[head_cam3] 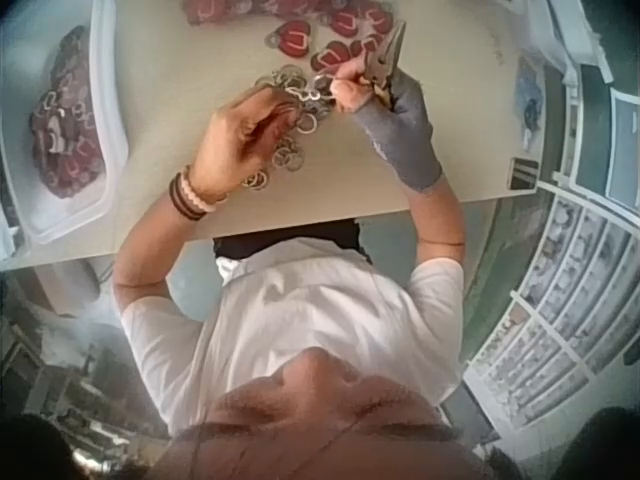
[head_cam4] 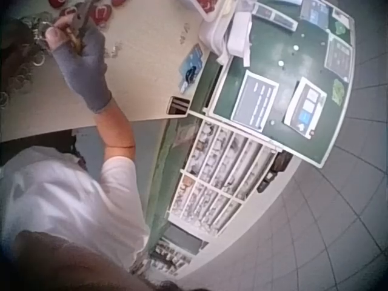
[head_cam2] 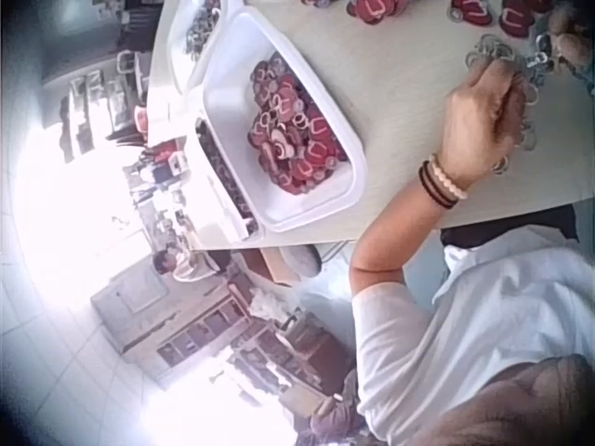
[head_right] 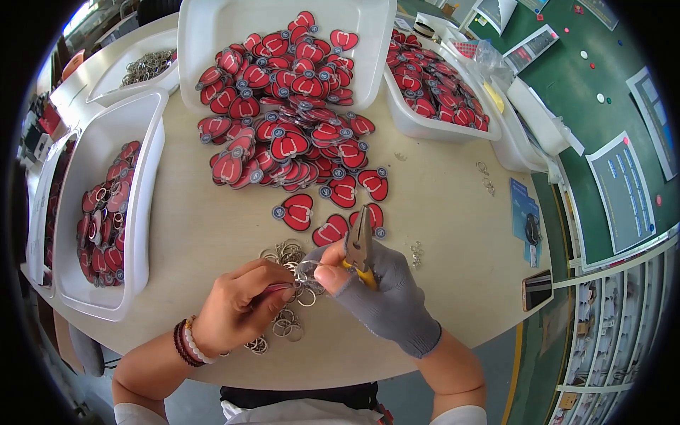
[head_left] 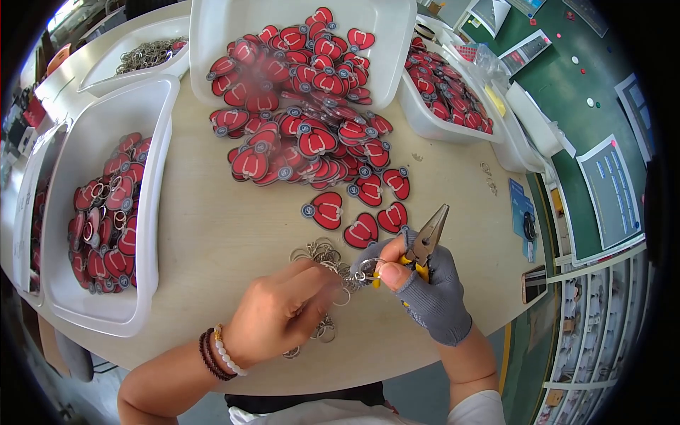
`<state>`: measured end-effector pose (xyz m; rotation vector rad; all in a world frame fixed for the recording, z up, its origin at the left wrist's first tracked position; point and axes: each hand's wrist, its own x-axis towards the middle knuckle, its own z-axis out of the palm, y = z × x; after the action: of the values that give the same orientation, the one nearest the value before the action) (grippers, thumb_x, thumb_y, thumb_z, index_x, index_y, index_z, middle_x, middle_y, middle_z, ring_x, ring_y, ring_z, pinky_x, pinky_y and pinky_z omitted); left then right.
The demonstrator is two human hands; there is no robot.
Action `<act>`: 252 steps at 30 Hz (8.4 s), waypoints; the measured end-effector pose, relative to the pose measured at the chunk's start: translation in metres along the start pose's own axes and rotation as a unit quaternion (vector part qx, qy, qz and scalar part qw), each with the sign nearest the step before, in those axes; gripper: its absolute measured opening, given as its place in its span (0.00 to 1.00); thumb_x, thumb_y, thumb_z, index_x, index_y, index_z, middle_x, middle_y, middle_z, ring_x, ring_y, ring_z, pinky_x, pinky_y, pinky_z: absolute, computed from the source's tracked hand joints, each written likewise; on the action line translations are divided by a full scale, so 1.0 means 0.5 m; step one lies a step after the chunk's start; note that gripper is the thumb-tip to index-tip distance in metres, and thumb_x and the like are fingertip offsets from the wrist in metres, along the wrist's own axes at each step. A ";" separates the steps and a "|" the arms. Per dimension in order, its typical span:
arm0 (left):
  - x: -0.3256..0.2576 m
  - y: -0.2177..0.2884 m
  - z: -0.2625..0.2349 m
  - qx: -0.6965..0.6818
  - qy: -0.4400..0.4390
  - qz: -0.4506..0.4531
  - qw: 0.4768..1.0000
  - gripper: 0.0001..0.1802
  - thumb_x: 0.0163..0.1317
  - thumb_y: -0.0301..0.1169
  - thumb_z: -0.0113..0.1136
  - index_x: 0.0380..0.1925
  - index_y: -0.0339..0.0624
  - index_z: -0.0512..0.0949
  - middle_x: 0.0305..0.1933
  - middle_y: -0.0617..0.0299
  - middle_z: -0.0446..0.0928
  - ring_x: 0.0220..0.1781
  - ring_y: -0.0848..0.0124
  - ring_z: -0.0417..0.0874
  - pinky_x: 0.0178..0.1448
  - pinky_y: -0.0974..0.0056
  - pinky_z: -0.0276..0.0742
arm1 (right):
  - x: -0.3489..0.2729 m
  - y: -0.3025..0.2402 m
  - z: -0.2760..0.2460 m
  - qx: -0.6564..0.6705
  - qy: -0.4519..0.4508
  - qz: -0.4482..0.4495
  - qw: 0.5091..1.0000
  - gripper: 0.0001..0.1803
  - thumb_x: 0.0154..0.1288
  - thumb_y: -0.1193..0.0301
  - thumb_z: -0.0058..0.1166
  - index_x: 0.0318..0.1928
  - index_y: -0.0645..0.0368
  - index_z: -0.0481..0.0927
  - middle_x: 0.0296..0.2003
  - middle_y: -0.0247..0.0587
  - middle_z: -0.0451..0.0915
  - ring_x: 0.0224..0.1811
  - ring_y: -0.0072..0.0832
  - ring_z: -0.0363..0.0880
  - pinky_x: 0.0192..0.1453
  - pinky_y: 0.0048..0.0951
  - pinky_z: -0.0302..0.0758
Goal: The person assembles heart-shaped plastic charms onto metal keychain rings using pliers.
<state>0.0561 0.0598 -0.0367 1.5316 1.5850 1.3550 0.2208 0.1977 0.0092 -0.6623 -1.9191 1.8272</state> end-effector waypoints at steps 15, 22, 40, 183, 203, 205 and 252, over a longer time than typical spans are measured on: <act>-0.001 0.005 -0.001 -0.040 -0.005 -0.025 0.999 0.12 0.55 0.16 0.58 0.40 0.38 0.79 0.34 0.55 0.76 0.29 0.61 0.80 0.33 0.63 0.75 | -0.004 0.005 -0.003 -0.006 -0.035 -0.032 0.999 0.07 0.66 0.74 0.59 0.42 0.60 0.78 0.40 0.37 0.81 0.39 0.18 0.75 0.46 0.25 0.73; -0.002 0.001 -0.005 -0.024 0.045 0.002 0.999 0.12 0.56 0.17 0.59 0.42 0.36 0.79 0.38 0.53 0.78 0.30 0.60 0.81 0.34 0.64 0.76 | -0.007 0.004 -0.001 -0.044 -0.043 -0.029 0.998 0.08 0.65 0.73 0.60 0.42 0.61 0.78 0.39 0.36 0.81 0.38 0.17 0.76 0.44 0.23 0.73; -0.002 0.013 -0.004 0.170 0.051 0.158 0.971 0.22 0.45 0.23 0.66 0.44 0.42 0.80 0.42 0.60 0.80 0.30 0.65 0.83 0.30 0.64 0.80 | -0.010 0.012 0.019 -0.225 -0.049 -0.096 0.968 0.10 0.61 0.74 0.62 0.41 0.60 0.75 0.32 0.38 0.77 0.31 0.26 0.76 0.38 0.27 0.74; 0.032 0.056 -0.013 0.139 -0.068 0.184 0.971 0.11 0.58 0.22 0.65 0.42 0.36 0.80 0.38 0.53 0.81 0.34 0.60 0.84 0.36 0.64 0.79 | -0.004 0.008 -0.034 -0.002 -0.166 0.103 0.981 0.08 0.67 0.69 0.58 0.40 0.60 0.76 0.31 0.27 0.74 0.35 0.13 0.68 0.41 0.21 0.68; 0.024 0.020 -0.061 -0.191 0.200 -0.133 0.952 0.07 0.67 0.29 0.62 0.35 0.34 0.80 0.26 0.71 0.76 0.24 0.85 0.71 0.28 0.76 0.65 | -0.014 0.047 0.011 -0.639 -0.175 -0.281 0.694 0.10 0.54 0.66 0.60 0.37 0.51 0.77 0.32 0.36 0.73 0.36 0.32 0.75 0.39 0.37 0.71; 0.025 0.017 -0.052 -0.190 0.190 -0.138 0.953 0.07 0.67 0.29 0.61 0.36 0.34 0.80 0.26 0.71 0.76 0.25 0.85 0.71 0.28 0.75 0.66 | -0.011 0.042 0.004 -0.593 -0.154 -0.281 0.738 0.10 0.54 0.70 0.61 0.37 0.54 0.77 0.33 0.37 0.74 0.36 0.35 0.77 0.38 0.37 0.72; 0.005 0.022 0.006 0.126 0.071 0.088 0.986 0.10 0.50 0.23 0.66 0.35 0.40 0.82 0.34 0.58 0.80 0.27 0.62 0.82 0.29 0.63 0.77 | -0.032 -0.005 -0.009 -0.039 -0.017 -0.049 0.998 0.07 0.66 0.72 0.59 0.42 0.60 0.77 0.34 0.30 0.77 0.34 0.16 0.72 0.40 0.22 0.70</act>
<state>0.0625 0.0611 -0.0273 1.7967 1.8012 1.4298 0.2363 0.1918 0.0125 -0.5542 -2.0161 1.7228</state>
